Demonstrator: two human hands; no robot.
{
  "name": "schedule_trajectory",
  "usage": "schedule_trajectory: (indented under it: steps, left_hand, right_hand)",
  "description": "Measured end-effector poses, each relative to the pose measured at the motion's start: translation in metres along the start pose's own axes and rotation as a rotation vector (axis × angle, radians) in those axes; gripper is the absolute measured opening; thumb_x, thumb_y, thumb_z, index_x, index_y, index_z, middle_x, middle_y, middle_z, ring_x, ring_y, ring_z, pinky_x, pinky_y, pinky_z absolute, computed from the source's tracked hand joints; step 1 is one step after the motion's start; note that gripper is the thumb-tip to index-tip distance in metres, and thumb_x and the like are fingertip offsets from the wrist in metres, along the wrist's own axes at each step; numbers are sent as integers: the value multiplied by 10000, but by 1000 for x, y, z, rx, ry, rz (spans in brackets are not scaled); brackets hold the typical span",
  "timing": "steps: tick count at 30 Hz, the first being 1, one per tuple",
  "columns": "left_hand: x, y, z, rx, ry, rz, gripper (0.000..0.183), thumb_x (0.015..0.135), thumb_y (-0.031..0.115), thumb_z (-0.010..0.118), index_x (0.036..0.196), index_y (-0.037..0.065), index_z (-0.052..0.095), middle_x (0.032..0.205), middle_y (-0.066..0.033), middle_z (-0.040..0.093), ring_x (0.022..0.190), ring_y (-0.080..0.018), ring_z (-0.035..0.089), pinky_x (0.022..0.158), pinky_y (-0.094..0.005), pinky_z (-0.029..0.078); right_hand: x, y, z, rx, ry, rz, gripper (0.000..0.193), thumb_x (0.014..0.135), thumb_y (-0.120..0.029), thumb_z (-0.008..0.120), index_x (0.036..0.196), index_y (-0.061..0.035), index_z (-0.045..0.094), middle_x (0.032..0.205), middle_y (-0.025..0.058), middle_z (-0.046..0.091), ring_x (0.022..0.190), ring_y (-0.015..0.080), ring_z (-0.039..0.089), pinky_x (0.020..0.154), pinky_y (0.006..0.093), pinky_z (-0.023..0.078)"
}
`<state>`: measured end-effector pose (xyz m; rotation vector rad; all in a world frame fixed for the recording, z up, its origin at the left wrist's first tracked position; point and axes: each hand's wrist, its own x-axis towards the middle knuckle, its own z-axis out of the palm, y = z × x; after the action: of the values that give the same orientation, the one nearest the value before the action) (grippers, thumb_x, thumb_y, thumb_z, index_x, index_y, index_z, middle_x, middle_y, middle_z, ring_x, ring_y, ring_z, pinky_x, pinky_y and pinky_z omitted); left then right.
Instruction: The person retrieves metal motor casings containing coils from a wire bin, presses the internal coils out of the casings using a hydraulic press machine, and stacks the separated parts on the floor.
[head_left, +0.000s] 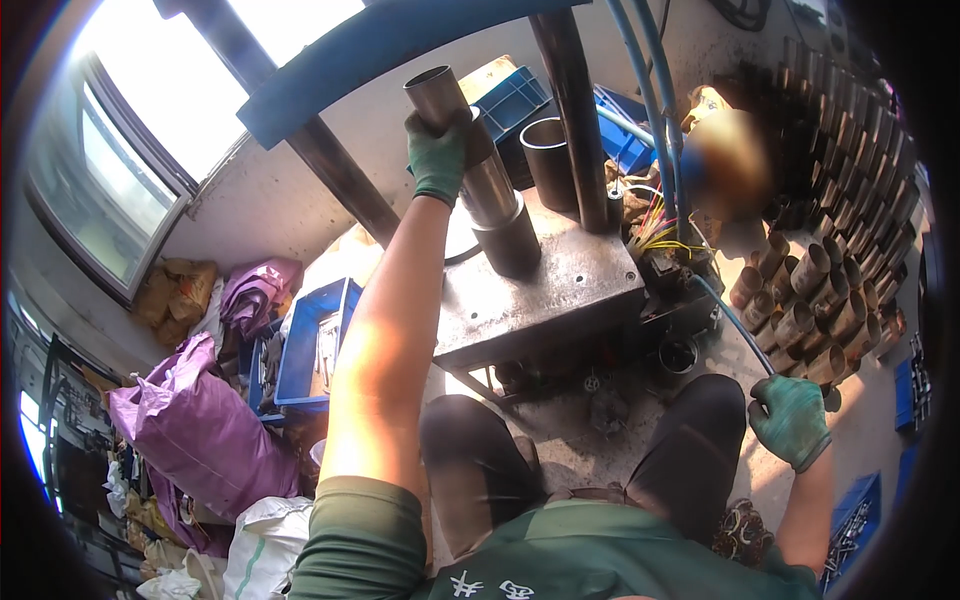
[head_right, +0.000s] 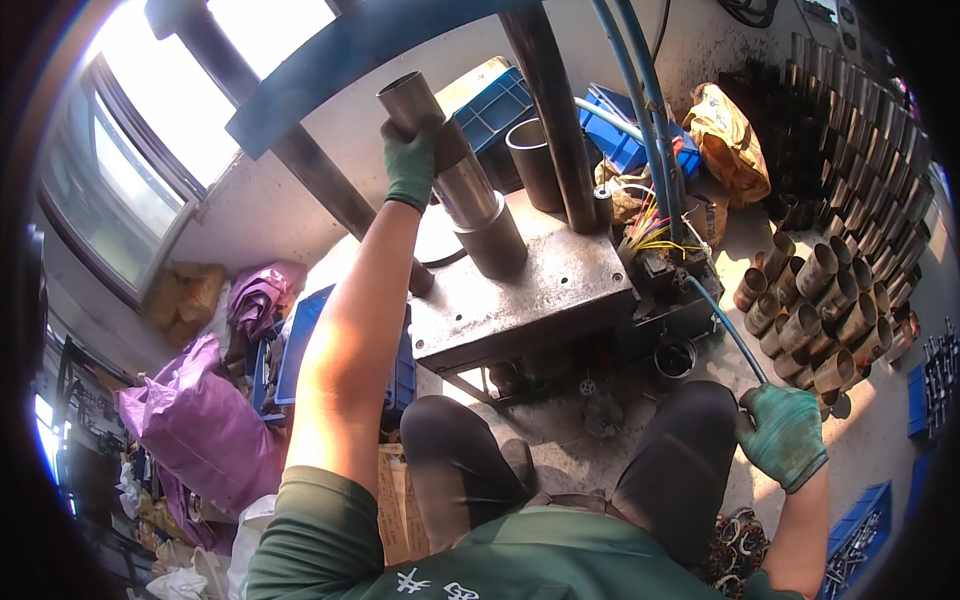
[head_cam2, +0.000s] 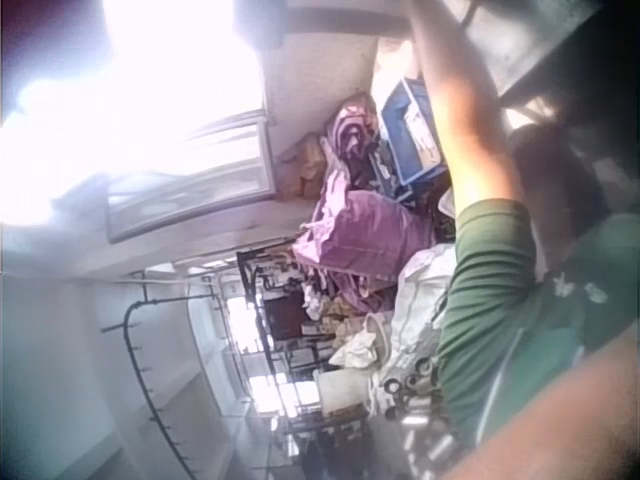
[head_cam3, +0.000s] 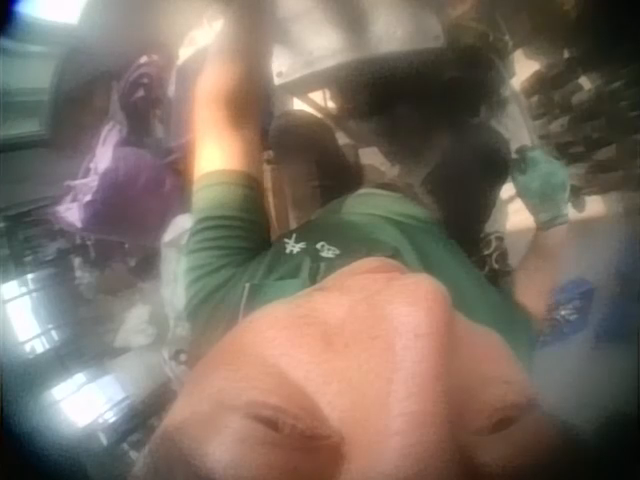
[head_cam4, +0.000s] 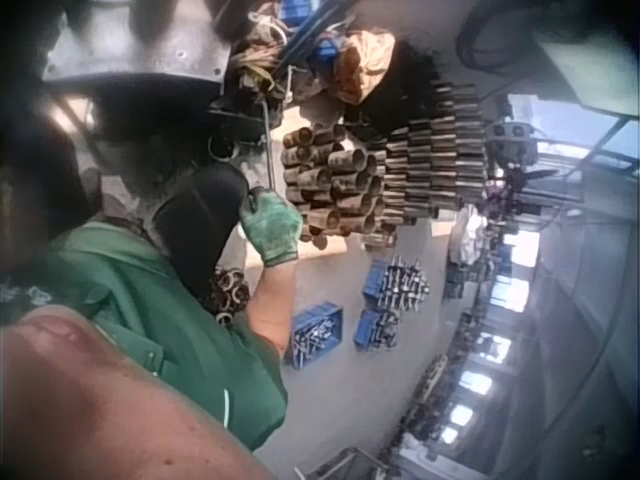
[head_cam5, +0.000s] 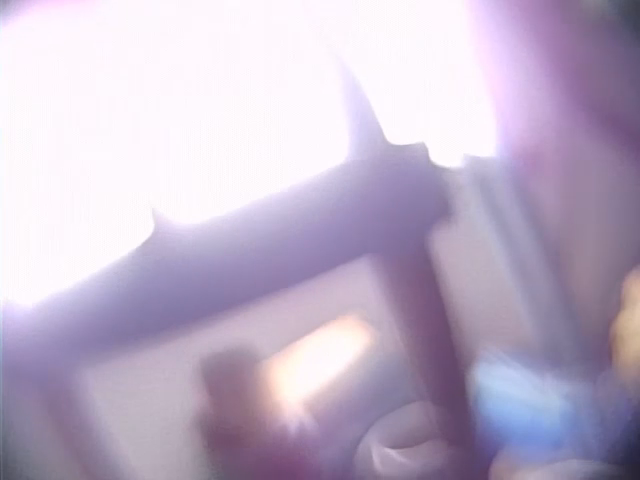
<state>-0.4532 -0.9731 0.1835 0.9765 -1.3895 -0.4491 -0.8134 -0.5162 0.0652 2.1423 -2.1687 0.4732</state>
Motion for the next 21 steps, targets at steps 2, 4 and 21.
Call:
schedule_trajectory:
  steps: [2, 4, 21]
  left_hand:
    - [1, -6, -2, -35, 4, 6, 744, 833, 334, 890, 1372, -19, 519, 1208, -215, 702, 1097, -307, 709, 971, -412, 574]
    - [3, -15, -4, -45, 36, 115, 807, 846, 441, 881, 1400, -23, 523, 1241, -205, 702, 1098, -296, 703, 974, -395, 561]
    - [-2, -5, -4, 154, 71, 41, 775, 811, 492, 866, 1349, 19, 568, 1211, -232, 733, 1140, -384, 720, 1011, -453, 549]
  right_hand:
    - [0, -2, 2, 8, 20, 4, 132, 771, -183, 720, 765, -52, 717, 777, 160, 687, 759, 376, 682, 725, 495, 535]
    - [0, -3, 3, 17, 42, 2, 131, 769, -180, 718, 760, -50, 711, 769, 161, 679, 758, 378, 679, 719, 499, 528]
    - [-2, -1, 4, 39, 110, 42, 153, 784, -156, 745, 733, -43, 654, 728, 179, 632, 695, 406, 643, 664, 494, 503]
